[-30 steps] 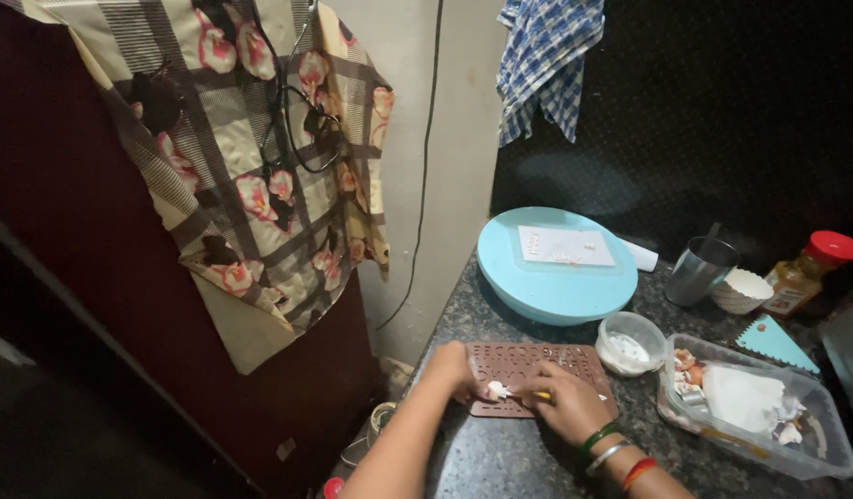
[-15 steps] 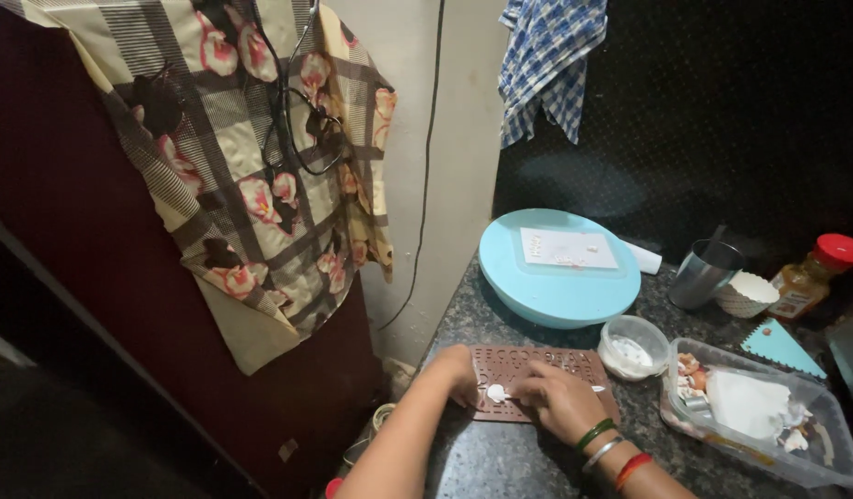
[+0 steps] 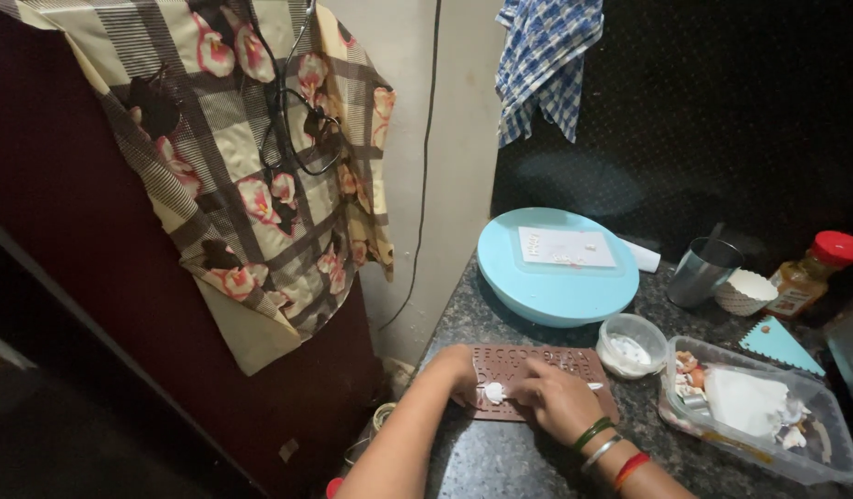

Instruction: The person uses a tool to remove small white letters from a brown mold and then carefully arranges them on a blue cake stand.

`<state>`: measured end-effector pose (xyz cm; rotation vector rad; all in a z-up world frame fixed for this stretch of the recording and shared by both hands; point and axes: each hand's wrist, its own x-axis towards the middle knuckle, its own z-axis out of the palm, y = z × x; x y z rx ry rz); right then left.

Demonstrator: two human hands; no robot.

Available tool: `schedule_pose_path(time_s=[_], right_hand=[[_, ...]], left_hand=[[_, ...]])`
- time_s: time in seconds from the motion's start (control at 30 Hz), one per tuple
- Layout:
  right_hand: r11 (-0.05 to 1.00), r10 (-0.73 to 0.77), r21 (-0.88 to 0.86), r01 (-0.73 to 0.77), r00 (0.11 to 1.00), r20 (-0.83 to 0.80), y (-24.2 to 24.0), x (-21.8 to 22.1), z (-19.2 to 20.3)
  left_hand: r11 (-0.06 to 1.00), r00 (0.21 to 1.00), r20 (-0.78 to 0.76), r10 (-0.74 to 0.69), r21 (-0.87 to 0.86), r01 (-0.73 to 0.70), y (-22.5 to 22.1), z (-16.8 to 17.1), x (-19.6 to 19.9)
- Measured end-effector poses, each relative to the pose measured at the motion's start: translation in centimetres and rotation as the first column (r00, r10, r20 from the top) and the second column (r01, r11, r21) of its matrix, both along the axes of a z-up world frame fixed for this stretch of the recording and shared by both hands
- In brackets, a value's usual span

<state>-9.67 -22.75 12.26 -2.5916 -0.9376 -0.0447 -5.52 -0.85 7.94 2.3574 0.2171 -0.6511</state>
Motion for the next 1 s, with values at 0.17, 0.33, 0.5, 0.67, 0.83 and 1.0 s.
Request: schedule_pose_path(time_s=[0.17,0.33,0.5,0.67,0.83,1.0], right_hand=[[0.978,-0.151,0.136,0.160,0.986,-0.071,-0.3,0.1,-0.8],[0.972,-0.043,0.228,0.048,0.999,-0.026,-0.7,0.7,-1.7],[0.978,-0.042,0.204,0.042,0.999,-0.004,-0.4,0.6,-1.6],[0.983,0.052,0.165,-0.080,0.984,0.171,-0.3,0.7,-1.4],[0.999,0.027,0.023,-0.031,0.988,0.153,0.4,0.4,-0.8],[0.998,0.052,0.012,-0.056,0.981,0.187,0.2,0.2,-0.7]], left_hand=[[0.999,0.999,-0.051,0.002,-0.039,-0.004,0.3,-3.3,1.9],[0.988,0.994,-0.109,-0.019,-0.154,0.002,0.6,-3.3,2.3],[0.938,0.975,-0.181,0.127,-0.297,-0.177,0.9,-6.6,4.7],[0.972,0.987,-0.099,0.128,-0.187,-0.145,-0.1,-2.0,2.1],[0.984,0.986,-0.031,0.163,-0.071,-0.164,-0.8,1.6,0.2],[0.988,0.988,-0.022,0.153,0.019,-0.152,-1.1,2.8,-0.4]])
